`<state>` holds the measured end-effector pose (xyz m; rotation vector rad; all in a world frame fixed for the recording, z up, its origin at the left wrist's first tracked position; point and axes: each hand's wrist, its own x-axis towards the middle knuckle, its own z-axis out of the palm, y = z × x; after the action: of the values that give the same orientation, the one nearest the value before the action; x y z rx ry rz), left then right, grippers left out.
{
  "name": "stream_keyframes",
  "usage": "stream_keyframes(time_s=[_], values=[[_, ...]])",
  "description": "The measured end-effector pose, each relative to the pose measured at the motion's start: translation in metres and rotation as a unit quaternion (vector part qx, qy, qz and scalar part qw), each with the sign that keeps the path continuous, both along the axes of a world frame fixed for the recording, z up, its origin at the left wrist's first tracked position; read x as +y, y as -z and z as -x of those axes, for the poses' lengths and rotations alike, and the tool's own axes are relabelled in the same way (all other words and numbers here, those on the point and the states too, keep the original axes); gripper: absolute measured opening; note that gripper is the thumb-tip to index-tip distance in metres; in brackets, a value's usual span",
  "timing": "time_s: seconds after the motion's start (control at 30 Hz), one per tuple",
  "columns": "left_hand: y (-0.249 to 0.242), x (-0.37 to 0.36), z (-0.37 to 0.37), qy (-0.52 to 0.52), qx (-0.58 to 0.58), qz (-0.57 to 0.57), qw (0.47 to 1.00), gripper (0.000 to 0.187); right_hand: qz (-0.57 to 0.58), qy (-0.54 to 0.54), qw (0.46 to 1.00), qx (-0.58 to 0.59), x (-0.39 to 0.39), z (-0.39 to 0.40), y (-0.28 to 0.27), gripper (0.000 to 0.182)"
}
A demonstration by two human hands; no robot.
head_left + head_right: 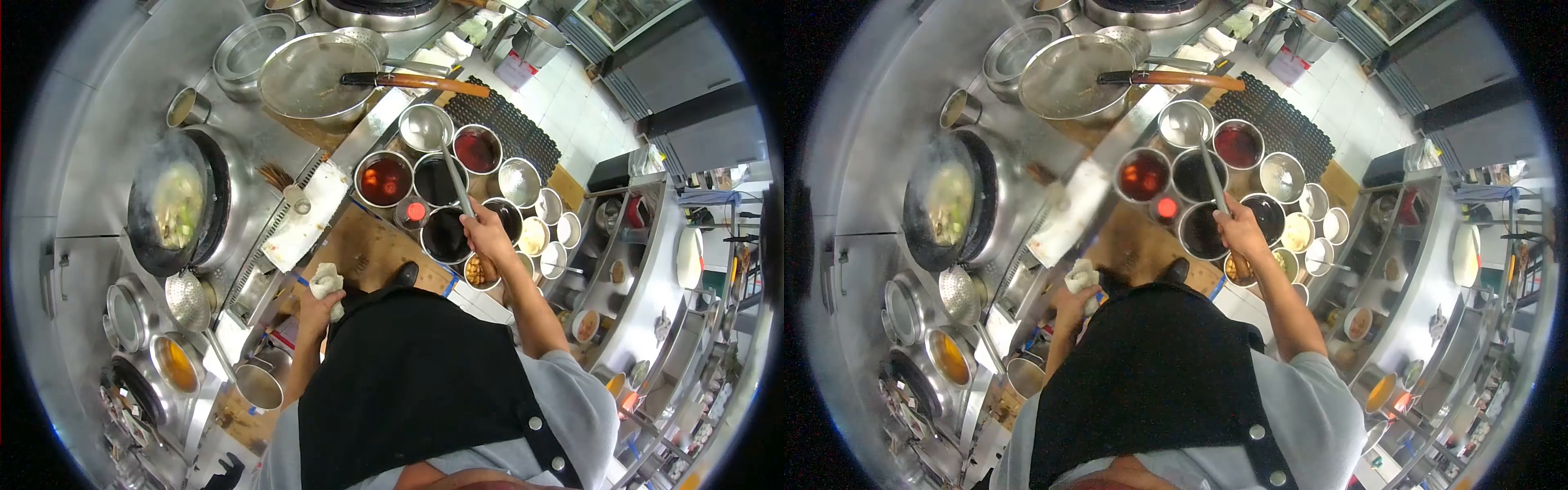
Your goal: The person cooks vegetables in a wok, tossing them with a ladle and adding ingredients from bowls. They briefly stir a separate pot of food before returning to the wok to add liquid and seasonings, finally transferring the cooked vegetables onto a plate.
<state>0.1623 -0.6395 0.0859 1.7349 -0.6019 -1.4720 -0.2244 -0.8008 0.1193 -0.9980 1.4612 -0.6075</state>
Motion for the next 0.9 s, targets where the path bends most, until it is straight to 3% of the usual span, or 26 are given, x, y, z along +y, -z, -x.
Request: stream_keyframes(time_s=[0.17, 0.37, 0.43, 0.57, 0.67, 0.7, 0.8, 0.9], values=[[-0.007, 0.001, 0.005, 0.006, 0.015, -0.026, 1.0, 0.049, -0.002, 0.005, 1.0, 0.013, -0.001, -0.003, 0.003, 0.058], [0.002, 0.009, -0.002, 0.032, -0.054, 0.012, 0.998, 0.039, -0.007, 0.024, 1.0, -0.013, 0.001, -0.012, 0.007, 0.061], [-0.004, 0.009, -0.004, -0.011, 0.012, -0.015, 1.0, 0.038, -0.025, 0.032, 0.999, -0.017, 0.002, -0.013, 0.005, 0.059], [-0.006, 0.012, -0.012, -0.022, 0.032, 0.006, 0.999, 0.039, -0.095, 0.109, 0.971, -0.188, -0.001, -0.005, 0.005, 0.047], [0.003, 0.019, -0.022, -0.003, -0.005, 0.045, 0.999, 0.041, -0.087, 0.134, 0.958, -0.24, 0.002, -0.012, -0.008, 0.04], [0.01, 0.023, -0.026, -0.001, -0.014, 0.039, 0.999, 0.042, -0.093, 0.132, 0.951, -0.265, 0.002, -0.014, -0.015, 0.024], [0.024, 0.029, -0.039, -0.009, -0.021, 0.02, 1.0, 0.046, -0.13, 0.159, 0.919, -0.338, 0.01, -0.027, -0.053, 0.011], [0.033, 0.036, -0.055, -0.021, -0.027, -0.01, 0.999, 0.047, -0.164, 0.156, 0.895, -0.384, 0.027, -0.05, -0.075, 0.014]])
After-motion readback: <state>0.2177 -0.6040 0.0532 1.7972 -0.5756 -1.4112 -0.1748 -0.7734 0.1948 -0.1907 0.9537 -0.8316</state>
